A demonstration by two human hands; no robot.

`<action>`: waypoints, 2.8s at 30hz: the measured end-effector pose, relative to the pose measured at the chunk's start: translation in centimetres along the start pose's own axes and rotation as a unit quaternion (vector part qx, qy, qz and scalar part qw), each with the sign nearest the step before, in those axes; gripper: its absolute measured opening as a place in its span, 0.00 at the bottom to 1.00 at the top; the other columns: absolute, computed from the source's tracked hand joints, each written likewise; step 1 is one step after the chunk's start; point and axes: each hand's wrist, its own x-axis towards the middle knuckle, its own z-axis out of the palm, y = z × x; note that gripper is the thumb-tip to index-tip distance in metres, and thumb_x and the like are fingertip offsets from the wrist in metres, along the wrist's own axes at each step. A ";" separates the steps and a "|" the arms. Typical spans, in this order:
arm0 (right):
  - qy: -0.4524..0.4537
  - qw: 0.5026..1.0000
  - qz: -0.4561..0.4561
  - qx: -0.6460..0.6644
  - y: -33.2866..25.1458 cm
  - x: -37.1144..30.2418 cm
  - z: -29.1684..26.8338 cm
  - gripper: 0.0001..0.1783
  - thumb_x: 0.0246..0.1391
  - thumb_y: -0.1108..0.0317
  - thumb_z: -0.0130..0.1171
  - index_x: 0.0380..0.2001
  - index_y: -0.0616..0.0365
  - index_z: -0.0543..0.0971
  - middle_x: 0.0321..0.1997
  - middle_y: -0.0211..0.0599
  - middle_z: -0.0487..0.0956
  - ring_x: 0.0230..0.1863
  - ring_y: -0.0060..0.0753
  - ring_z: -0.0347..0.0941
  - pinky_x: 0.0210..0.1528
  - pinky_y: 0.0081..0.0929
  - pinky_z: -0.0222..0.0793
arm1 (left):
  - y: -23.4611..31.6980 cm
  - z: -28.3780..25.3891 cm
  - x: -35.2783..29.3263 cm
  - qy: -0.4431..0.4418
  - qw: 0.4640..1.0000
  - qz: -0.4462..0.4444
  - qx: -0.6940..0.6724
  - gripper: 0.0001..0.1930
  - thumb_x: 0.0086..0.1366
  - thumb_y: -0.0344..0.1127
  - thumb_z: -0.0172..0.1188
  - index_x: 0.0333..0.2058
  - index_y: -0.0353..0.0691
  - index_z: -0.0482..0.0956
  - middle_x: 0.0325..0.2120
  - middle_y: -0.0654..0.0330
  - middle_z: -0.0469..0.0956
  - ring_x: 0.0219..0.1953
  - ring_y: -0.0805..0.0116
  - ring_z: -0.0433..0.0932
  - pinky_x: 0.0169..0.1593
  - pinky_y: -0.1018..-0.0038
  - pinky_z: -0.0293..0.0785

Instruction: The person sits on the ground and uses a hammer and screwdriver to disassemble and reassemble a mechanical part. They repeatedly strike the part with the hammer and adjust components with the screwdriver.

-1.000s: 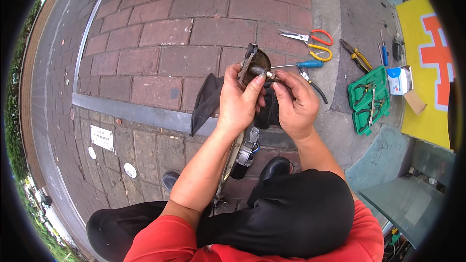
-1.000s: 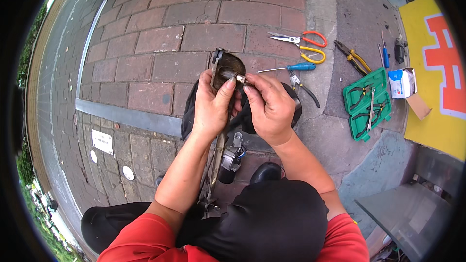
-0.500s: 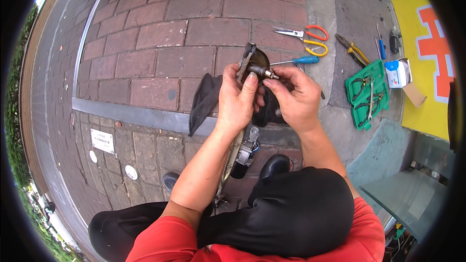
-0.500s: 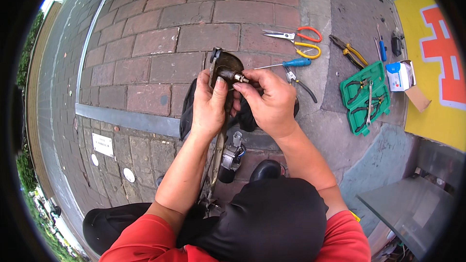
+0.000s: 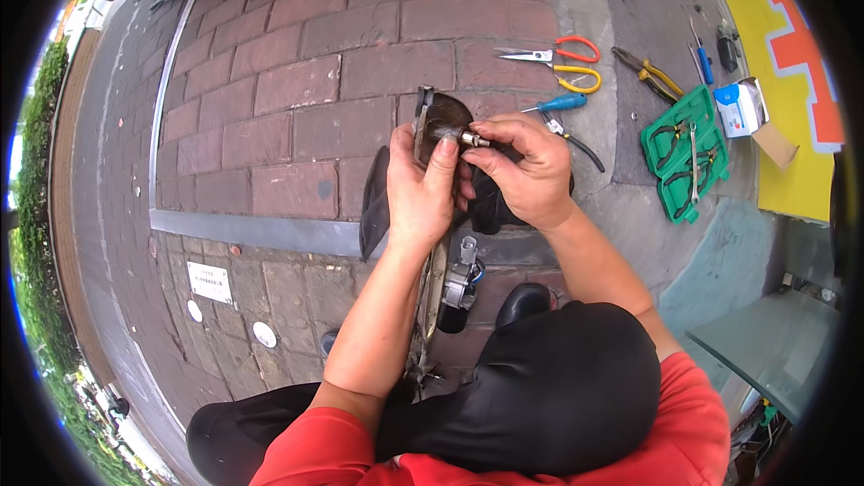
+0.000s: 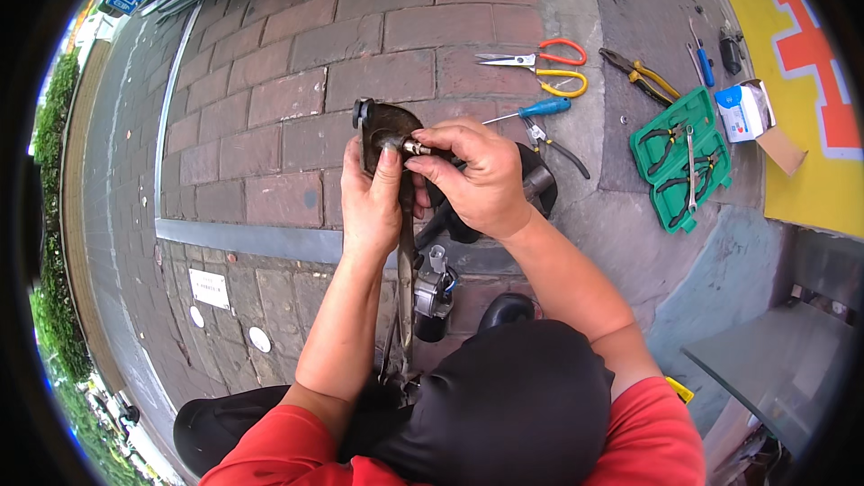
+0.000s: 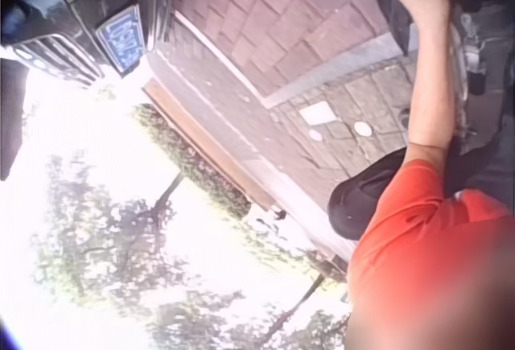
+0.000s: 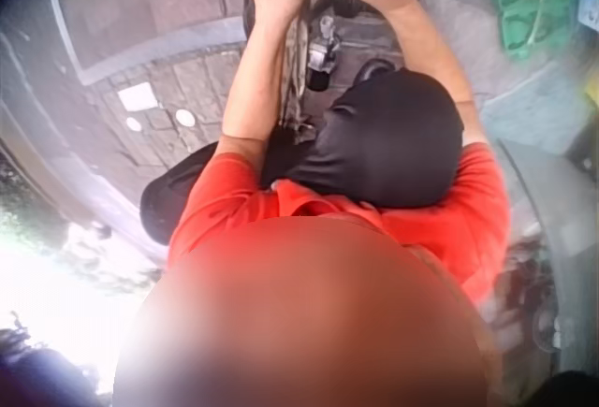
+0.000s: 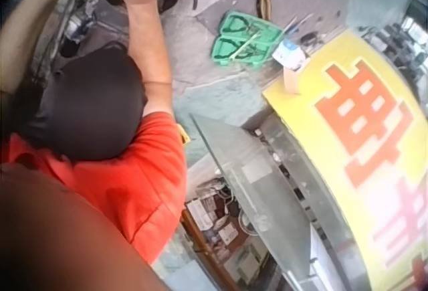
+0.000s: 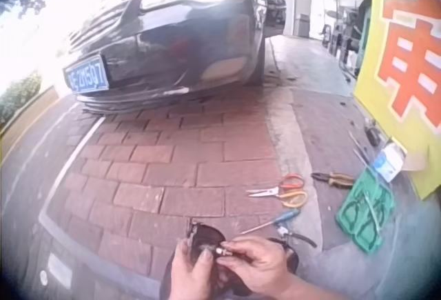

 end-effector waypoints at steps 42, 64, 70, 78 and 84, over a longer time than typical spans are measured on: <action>-0.102 0.988 -0.029 -0.115 -2.0 2.2 -0.8 0.09 0.47 0.75 0.66 0.34 0.64 0.79 0.29 0.43 0.76 0.28 0.46 0.75 0.31 0.35 0.72 | 0.3 0.3 0.2 0.006 1.000 -0.017 -0.016 0.21 0.74 0.55 0.43 0.42 0.41 0.69 0.20 0.62 0.73 0.16 0.73 0.71 0.19 0.78 0.66; -0.086 0.973 0.188 -0.099 -2.5 0.8 -1.2 0.09 0.52 0.73 0.64 0.35 0.65 0.80 0.29 0.46 0.78 0.28 0.43 0.78 0.32 0.33 0.73 | -1.2 0.8 0.2 0.043 0.996 -0.045 0.069 0.18 0.74 0.47 0.48 0.45 0.34 0.64 0.23 0.63 0.74 0.20 0.78 0.73 0.22 0.81 0.69; -0.016 0.988 0.094 -0.118 -0.8 -0.9 -0.1 0.10 0.50 0.76 0.65 0.36 0.65 0.79 0.29 0.43 0.78 0.28 0.43 0.77 0.31 0.32 0.73 | -1.6 0.2 0.9 0.005 0.994 -0.082 -0.068 0.19 0.74 0.48 0.49 0.45 0.34 0.68 0.30 0.58 0.79 0.26 0.74 0.79 0.26 0.79 0.77; -0.050 0.990 0.071 -0.114 0.0 -0.6 0.1 0.08 0.48 0.76 0.62 0.34 0.62 0.77 0.29 0.44 0.76 0.31 0.50 0.75 0.32 0.39 0.71 | -1.4 0.2 1.3 0.015 0.998 -0.066 -0.014 0.15 0.63 0.42 0.64 0.38 0.36 0.74 0.24 0.62 0.76 0.19 0.73 0.73 0.20 0.76 0.69; -0.063 0.978 0.094 -0.178 0.8 -1.2 1.1 0.09 0.51 0.71 0.60 0.35 0.62 0.75 0.32 0.47 0.75 0.34 0.54 0.74 0.36 0.43 0.71 | -3.7 -1.2 2.8 -0.029 0.982 -0.145 -0.115 0.16 0.64 0.49 0.60 0.38 0.41 0.75 0.29 0.62 0.78 0.30 0.71 0.77 0.32 0.72 0.74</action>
